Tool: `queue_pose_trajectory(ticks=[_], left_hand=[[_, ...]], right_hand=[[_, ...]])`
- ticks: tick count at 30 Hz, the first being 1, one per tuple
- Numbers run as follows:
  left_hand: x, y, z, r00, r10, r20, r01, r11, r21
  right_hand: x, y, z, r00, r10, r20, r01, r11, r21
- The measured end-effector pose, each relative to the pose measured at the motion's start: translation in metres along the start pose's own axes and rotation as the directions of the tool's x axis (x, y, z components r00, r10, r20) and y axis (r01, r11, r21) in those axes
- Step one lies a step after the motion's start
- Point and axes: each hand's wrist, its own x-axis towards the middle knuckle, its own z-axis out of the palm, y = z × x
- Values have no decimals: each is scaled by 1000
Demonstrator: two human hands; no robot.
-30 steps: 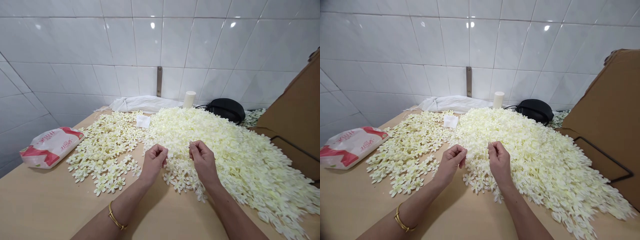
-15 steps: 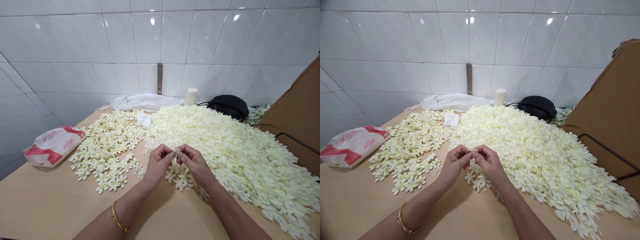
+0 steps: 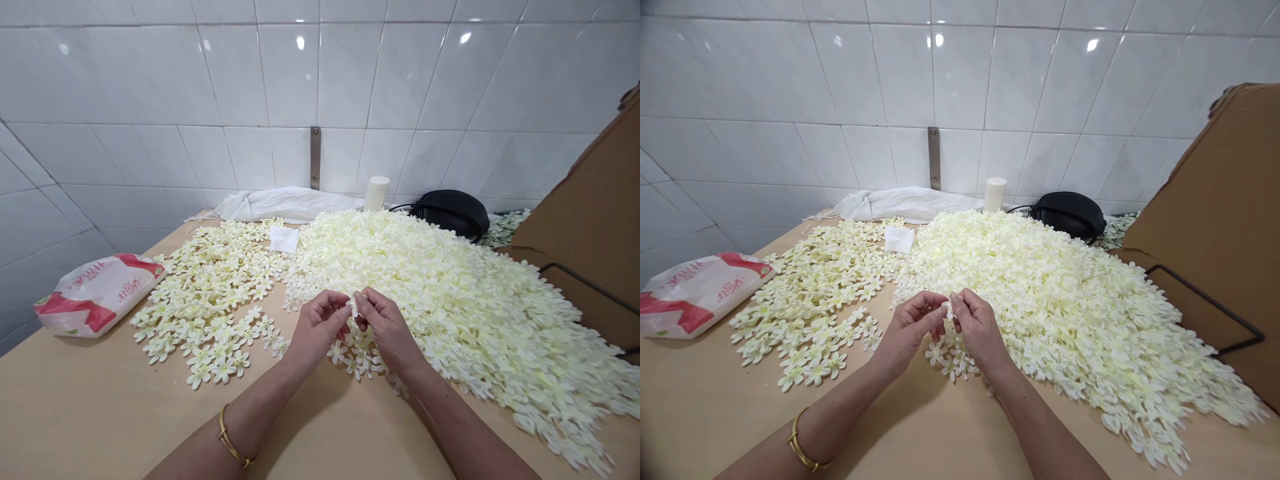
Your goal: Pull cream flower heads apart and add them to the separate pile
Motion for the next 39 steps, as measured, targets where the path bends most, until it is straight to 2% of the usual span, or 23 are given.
queue_pose_trajectory(ticks=[3, 5, 10, 12, 15, 18, 20, 26, 32, 35, 39], left_hand=[[0, -1, 0, 1000, 11, 19, -11, 1000, -6], [1, -1, 0, 1000, 26, -9, -26, 1000, 3], [2, 1, -2, 990, 60, -129, -58, 998, 18], [2, 1, -2, 987, 60, -149, -58, 998, 23], [-1, -1, 1, 986, 67, -155, -62, 997, 36], [-3, -2, 5, 976, 123, -177, -117, 992, 44], [-4, -2, 6, 973, 124, -193, -120, 992, 30], [-1, 2, 6, 986, 44, -161, -47, 999, -16], [-2, 2, 6, 987, 5, -163, -9, 1000, -21], [0, -1, 3, 987, -28, -157, 9, 993, -116], [3, -3, -1, 988, -104, -112, 71, 962, -262]], right_hand=[[-1, -1, 2, 1000, -31, 1, 31, 996, -86], [-2, -2, 3, 1000, -28, 1, 28, 996, -89], [-2, -4, 3, 996, 4, 84, -12, 995, 98], [-1, -4, 3, 996, 4, 92, -15, 993, 120], [-2, -5, 5, 997, -1, 72, -2, 999, 46], [-5, -5, 9, 999, -44, -32, 40, 992, -123], [-6, -5, 11, 995, -55, -79, 41, 986, -160], [-1, -3, 5, 997, 53, 55, -60, 987, 148], [-1, -2, 4, 991, 105, 88, -122, 969, 215], [0, -2, 4, 983, 122, 136, -156, 948, 278], [1, -2, 3, 984, 87, 156, -131, 945, 299]])
